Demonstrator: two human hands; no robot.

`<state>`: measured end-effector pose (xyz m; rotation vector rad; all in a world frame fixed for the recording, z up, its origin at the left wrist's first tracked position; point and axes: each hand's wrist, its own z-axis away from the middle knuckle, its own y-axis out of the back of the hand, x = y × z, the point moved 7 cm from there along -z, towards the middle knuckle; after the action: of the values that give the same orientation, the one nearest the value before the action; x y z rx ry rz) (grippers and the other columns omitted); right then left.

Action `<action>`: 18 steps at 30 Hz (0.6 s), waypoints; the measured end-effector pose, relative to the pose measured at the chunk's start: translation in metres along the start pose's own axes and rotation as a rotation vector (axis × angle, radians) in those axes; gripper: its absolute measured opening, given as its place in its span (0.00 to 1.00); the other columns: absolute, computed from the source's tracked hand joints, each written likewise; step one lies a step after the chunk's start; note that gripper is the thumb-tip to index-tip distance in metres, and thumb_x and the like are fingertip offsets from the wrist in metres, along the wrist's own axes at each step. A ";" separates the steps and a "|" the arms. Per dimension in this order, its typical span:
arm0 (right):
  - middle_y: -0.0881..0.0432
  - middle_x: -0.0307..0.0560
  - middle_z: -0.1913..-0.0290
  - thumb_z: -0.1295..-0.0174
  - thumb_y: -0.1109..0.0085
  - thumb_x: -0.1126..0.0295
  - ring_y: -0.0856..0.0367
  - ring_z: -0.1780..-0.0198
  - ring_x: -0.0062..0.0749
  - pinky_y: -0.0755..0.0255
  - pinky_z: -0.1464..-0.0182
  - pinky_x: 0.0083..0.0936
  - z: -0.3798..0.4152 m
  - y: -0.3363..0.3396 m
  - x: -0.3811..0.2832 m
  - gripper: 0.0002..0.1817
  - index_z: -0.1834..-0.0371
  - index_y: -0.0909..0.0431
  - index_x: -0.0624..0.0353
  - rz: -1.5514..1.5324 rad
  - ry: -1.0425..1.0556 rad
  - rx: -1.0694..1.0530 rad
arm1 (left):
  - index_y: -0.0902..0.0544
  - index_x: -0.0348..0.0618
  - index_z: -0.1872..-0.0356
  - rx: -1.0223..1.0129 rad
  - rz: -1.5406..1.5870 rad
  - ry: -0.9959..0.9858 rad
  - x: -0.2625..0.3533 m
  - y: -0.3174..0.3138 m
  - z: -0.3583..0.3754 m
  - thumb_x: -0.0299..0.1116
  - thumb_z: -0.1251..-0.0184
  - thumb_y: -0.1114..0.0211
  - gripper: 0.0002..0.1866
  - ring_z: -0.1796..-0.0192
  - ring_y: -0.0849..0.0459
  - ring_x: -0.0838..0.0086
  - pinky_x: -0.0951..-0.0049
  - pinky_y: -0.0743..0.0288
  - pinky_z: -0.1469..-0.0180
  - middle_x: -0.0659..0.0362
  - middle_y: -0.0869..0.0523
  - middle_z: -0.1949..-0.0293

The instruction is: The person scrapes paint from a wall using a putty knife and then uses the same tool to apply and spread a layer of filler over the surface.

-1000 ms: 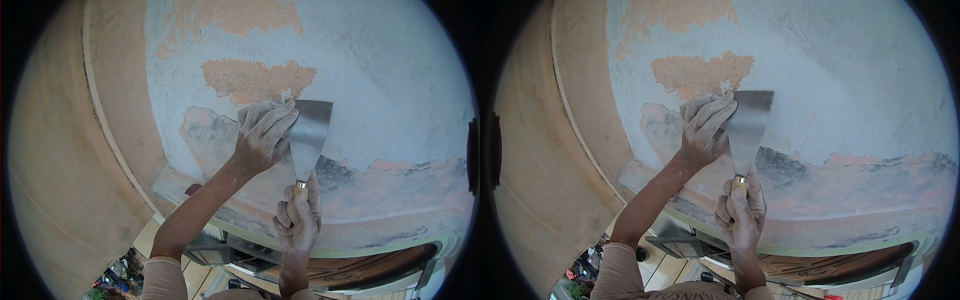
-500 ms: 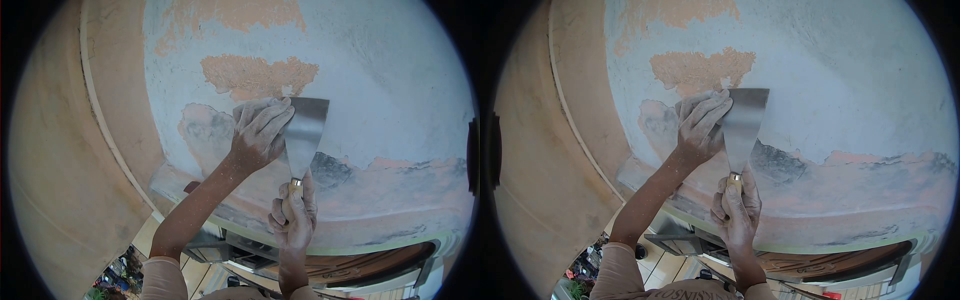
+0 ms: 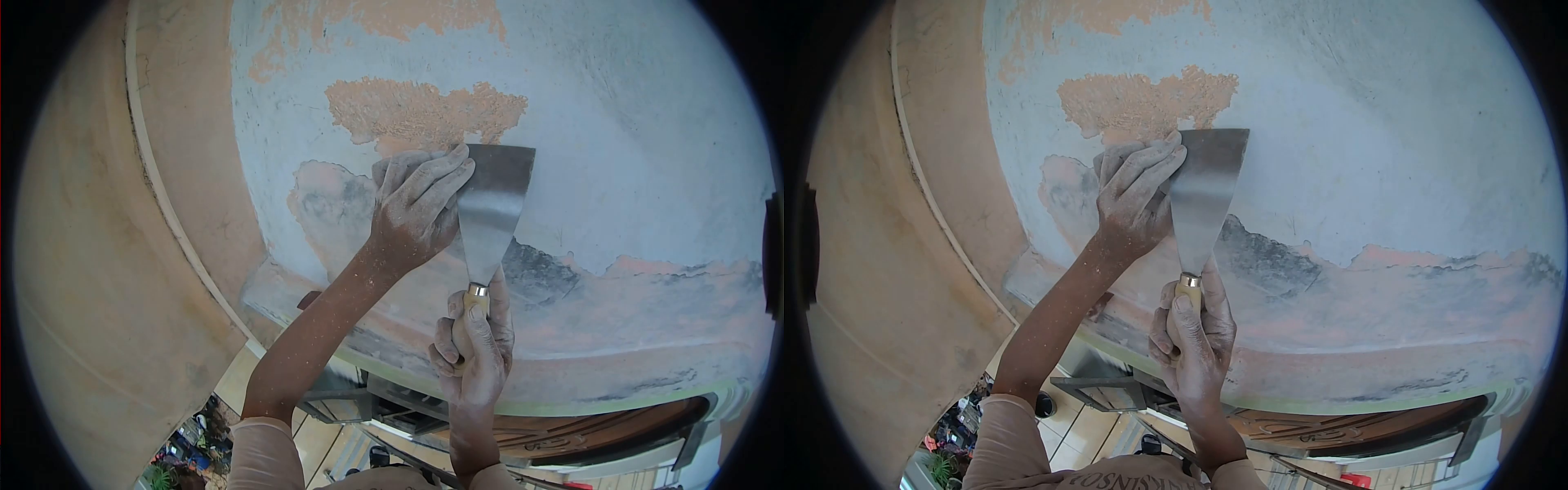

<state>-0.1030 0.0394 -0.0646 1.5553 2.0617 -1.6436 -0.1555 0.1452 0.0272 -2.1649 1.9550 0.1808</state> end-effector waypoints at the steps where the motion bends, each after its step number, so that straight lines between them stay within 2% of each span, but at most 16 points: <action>1: 0.29 0.44 0.63 0.32 0.59 0.75 0.39 0.83 0.12 0.45 0.88 0.07 0.006 0.007 0.000 0.28 0.29 0.51 0.53 0.006 -0.006 -0.002 | 0.20 0.44 0.55 -0.043 -0.010 0.015 0.003 -0.001 0.004 0.24 0.56 0.35 0.21 0.55 0.23 0.67 0.66 0.36 0.51 0.61 0.19 0.51; 3: 0.30 0.45 0.63 0.32 0.60 0.75 0.40 0.83 0.13 0.45 0.89 0.07 0.005 0.008 0.000 0.28 0.28 0.51 0.51 0.012 0.000 -0.030 | 0.20 0.44 0.54 -0.116 -0.037 0.038 0.010 -0.001 0.007 0.23 0.55 0.36 0.21 0.56 0.23 0.67 0.67 0.36 0.52 0.61 0.19 0.51; 4: 0.30 0.45 0.63 0.32 0.60 0.75 0.40 0.83 0.13 0.45 0.89 0.07 0.002 0.004 0.001 0.28 0.28 0.52 0.51 0.008 0.011 -0.046 | 0.19 0.39 0.57 -0.064 -0.016 0.002 0.009 0.001 0.001 0.20 0.56 0.35 0.19 0.59 0.21 0.65 0.68 0.32 0.53 0.55 0.16 0.54; 7: 0.29 0.43 0.64 0.33 0.57 0.74 0.39 0.83 0.12 0.45 0.88 0.08 -0.003 -0.002 0.001 0.28 0.29 0.51 0.56 0.001 0.025 -0.029 | 0.19 0.44 0.54 0.026 0.016 0.000 -0.002 -0.002 0.000 0.23 0.58 0.36 0.23 0.56 0.23 0.67 0.66 0.37 0.51 0.61 0.19 0.50; 10: 0.28 0.42 0.64 0.33 0.55 0.74 0.38 0.83 0.12 0.45 0.87 0.08 0.007 0.005 -0.001 0.29 0.29 0.50 0.58 -0.014 0.004 -0.014 | 0.19 0.44 0.55 -0.096 -0.013 0.065 0.008 -0.001 0.007 0.20 0.57 0.37 0.21 0.56 0.23 0.67 0.67 0.35 0.52 0.60 0.19 0.50; 14: 0.28 0.42 0.64 0.33 0.56 0.74 0.38 0.83 0.11 0.44 0.87 0.08 -0.008 -0.008 -0.001 0.28 0.30 0.50 0.58 0.006 0.040 -0.031 | 0.19 0.44 0.55 0.056 0.053 0.042 -0.006 -0.004 -0.004 0.19 0.56 0.37 0.21 0.55 0.23 0.67 0.68 0.35 0.51 0.60 0.18 0.51; 18: 0.28 0.43 0.64 0.33 0.56 0.75 0.38 0.83 0.12 0.45 0.87 0.08 0.001 0.003 -0.003 0.29 0.29 0.49 0.57 -0.008 0.028 -0.035 | 0.19 0.43 0.55 -0.033 -0.010 0.051 0.005 0.001 -0.002 0.19 0.56 0.37 0.21 0.55 0.23 0.66 0.67 0.33 0.51 0.59 0.18 0.51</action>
<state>-0.0994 0.0365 -0.0655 1.5697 2.1009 -1.5889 -0.1557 0.1402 0.0277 -2.2203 1.9820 0.1584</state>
